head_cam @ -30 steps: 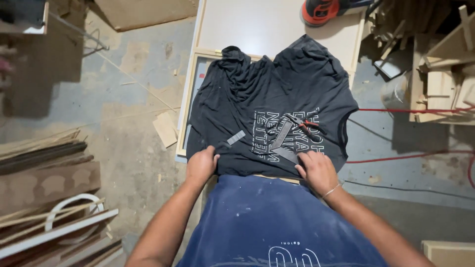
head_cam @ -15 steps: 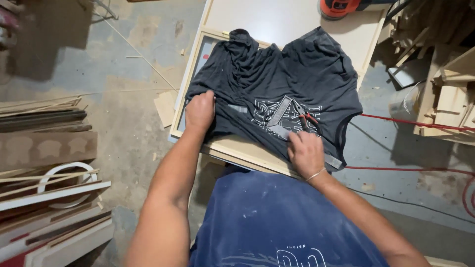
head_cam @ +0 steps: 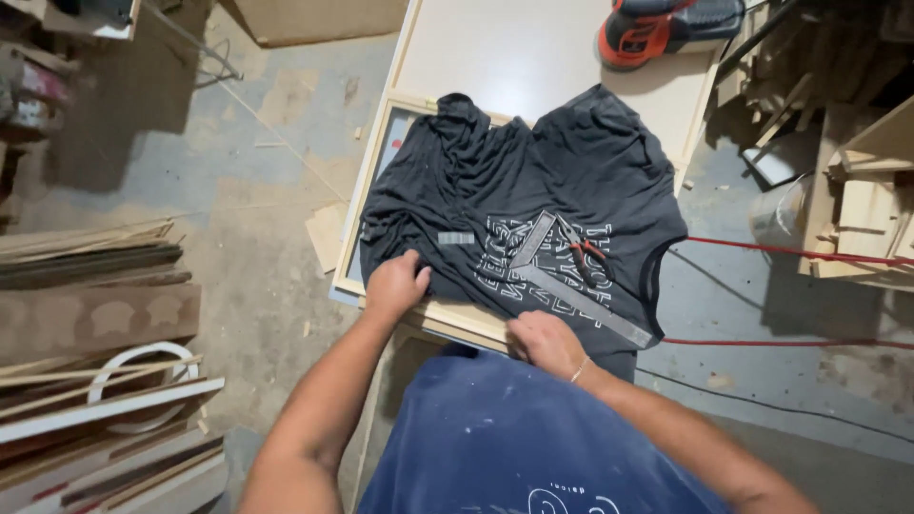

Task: Securing a t-shirt into a wooden frame using an L-square for alignment and a fastening tool to secure the backing.

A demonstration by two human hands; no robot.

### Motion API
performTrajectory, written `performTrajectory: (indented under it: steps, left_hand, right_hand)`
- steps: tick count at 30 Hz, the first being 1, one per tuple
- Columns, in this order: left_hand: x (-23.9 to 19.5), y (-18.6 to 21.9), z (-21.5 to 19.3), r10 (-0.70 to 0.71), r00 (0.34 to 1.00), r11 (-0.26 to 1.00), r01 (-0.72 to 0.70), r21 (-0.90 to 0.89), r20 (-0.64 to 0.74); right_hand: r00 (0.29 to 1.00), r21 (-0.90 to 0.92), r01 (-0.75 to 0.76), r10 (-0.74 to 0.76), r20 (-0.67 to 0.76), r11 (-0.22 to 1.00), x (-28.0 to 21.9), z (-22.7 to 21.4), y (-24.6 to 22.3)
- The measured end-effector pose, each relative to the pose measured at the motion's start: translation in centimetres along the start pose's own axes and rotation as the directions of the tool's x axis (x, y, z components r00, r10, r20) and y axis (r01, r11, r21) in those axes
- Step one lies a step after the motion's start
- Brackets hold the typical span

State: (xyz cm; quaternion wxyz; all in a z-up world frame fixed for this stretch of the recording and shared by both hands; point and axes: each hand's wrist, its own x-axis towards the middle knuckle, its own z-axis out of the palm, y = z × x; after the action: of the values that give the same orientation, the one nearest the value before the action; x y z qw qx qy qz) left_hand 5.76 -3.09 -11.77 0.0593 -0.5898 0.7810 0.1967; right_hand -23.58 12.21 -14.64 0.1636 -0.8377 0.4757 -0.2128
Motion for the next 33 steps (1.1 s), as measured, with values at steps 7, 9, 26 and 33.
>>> performTrajectory:
  steps: [7,9,26,33]
  left_hand:
    - [3.9,5.7,0.9,0.242,0.970,0.963,-0.238,-0.128,0.017]
    - [5.0,6.8,2.3,0.281,0.960,0.950,-0.276,-0.146,0.013]
    - [0.4,15.5,7.3,-0.210,0.811,-0.041,0.551,-0.833,0.547]
    - [-3.0,20.1,7.2,-0.337,0.807,-0.345,0.374,-0.861,0.485]
  right_hand:
    - [0.978,-0.147,-0.068,0.095,0.186,0.987,1.6,-2.9,-1.3]
    - [0.966,-0.138,-0.107,0.136,0.220,0.985,2.0,-3.8,-1.6]
    - [0.947,0.159,-0.275,0.238,0.215,0.948,0.7,-6.7,8.6]
    - [0.963,0.195,-0.065,0.011,0.270,0.979,1.4,-8.6,9.8]
